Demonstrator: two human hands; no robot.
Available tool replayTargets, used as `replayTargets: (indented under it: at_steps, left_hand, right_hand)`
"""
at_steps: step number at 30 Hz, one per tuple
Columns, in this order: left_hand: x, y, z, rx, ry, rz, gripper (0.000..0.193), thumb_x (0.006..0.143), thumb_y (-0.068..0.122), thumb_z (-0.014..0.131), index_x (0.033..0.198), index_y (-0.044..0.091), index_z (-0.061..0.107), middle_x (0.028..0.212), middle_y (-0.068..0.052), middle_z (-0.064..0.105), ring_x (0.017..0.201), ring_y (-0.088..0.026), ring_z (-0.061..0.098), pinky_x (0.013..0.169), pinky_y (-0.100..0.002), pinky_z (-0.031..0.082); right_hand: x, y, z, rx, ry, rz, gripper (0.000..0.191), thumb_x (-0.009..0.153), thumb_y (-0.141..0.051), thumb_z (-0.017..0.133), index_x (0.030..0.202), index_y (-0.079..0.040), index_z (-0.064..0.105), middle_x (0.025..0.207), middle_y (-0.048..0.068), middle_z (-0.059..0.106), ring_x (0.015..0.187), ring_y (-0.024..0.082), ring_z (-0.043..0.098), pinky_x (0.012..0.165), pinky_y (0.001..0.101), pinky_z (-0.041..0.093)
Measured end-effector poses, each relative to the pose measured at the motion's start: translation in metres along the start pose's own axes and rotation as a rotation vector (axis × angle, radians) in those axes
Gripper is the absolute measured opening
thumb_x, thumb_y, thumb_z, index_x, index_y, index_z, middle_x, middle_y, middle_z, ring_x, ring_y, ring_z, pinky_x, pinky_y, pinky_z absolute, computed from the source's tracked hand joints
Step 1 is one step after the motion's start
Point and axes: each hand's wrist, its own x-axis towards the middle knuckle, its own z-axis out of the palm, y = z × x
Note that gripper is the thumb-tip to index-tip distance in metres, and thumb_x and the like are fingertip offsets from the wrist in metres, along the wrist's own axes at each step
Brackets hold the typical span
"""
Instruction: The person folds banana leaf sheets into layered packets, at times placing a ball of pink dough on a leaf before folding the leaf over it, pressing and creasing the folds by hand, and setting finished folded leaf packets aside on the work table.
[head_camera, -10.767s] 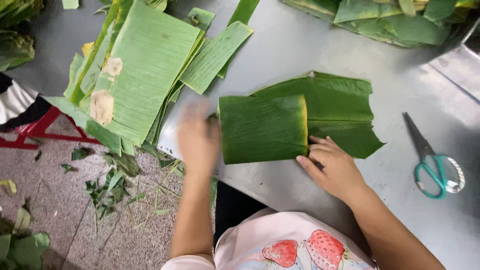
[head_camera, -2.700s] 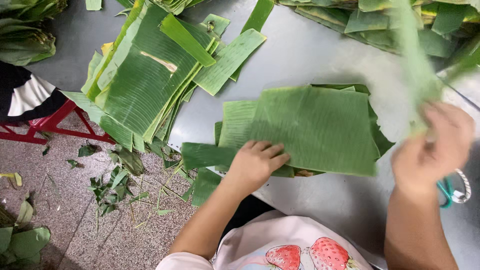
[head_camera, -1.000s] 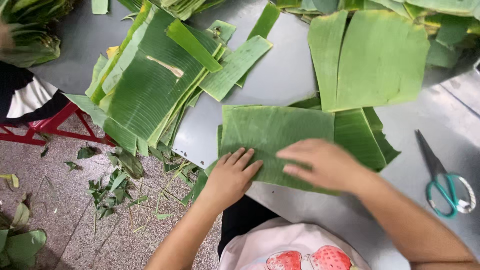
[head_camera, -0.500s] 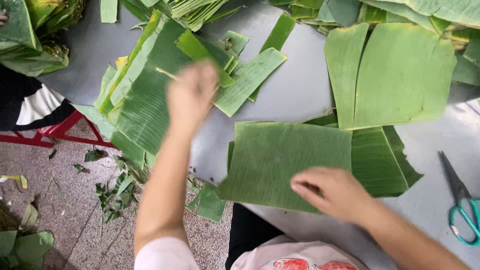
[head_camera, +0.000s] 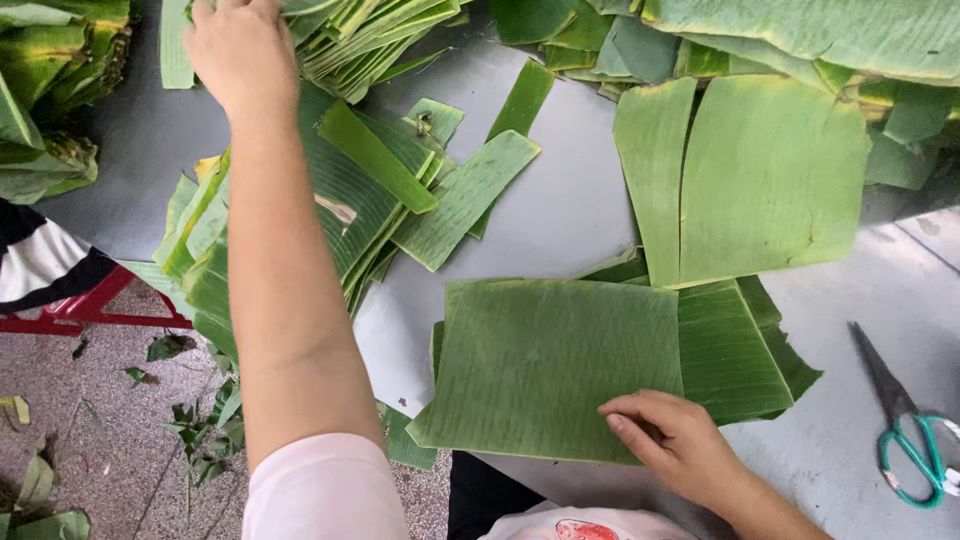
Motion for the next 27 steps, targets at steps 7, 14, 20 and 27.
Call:
replayTargets:
  at_steps: [7, 14, 20, 27]
  left_hand:
    - [-0.005, 0.036, -0.032, -0.495, 0.184, -0.032, 0.005, 0.100, 0.010, 0.072, 0.100, 0.007, 0.069, 0.093, -0.017, 0.068, 0.086, -0.039, 0.065, 0.076, -0.049, 0.053]
    - [-0.122, 0.132, -0.177, -0.540, -0.091, 0.308, 0.054, 0.099, 0.021, 0.058, 0.150, 0.006, 0.052, 0.132, -0.009, 0.071, 0.080, -0.028, 0.067, 0.068, -0.042, 0.056]
    - [-0.258, 0.153, -0.267, -0.935, 0.017, 0.529, 0.021, 0.103, 0.020, 0.069, 0.124, 0.021, 0.067, 0.149, -0.016, 0.058, 0.097, -0.028, 0.067, 0.080, -0.040, 0.058]
    - [-0.332, 0.160, -0.268, -0.899, -0.264, 0.539, 0.052, 0.096, 0.044, 0.072, 0.141, 0.022, 0.057, 0.150, -0.015, 0.050, 0.134, -0.037, 0.056, 0.114, -0.054, 0.047]
  right_hand:
    - [0.012, -0.010, -0.004, -0.101, 0.111, -0.127, 0.017, 0.086, -0.018, 0.073, 0.101, -0.010, 0.078, 0.085, 0.005, 0.075, 0.067, 0.019, 0.070, 0.058, 0.0314, 0.054]
    - [0.027, -0.039, -0.034, -0.408, 0.533, -0.500, 0.045, 0.084, -0.016, 0.077, 0.126, -0.007, 0.065, 0.127, 0.017, 0.065, 0.118, 0.035, 0.062, 0.102, 0.0422, 0.051]
    - [0.058, -0.046, -0.050, -0.682, 0.444, -0.669, 0.061, 0.060, -0.019, 0.081, 0.120, -0.014, 0.071, 0.122, 0.017, 0.070, 0.117, 0.037, 0.063, 0.099, 0.0459, 0.049]
    - [0.056, -0.073, -0.068, -0.442, 0.439, -0.405, 0.018, 0.099, -0.024, 0.079, 0.112, -0.012, 0.074, 0.088, 0.010, 0.068, 0.077, 0.028, 0.067, 0.066, 0.0401, 0.053]
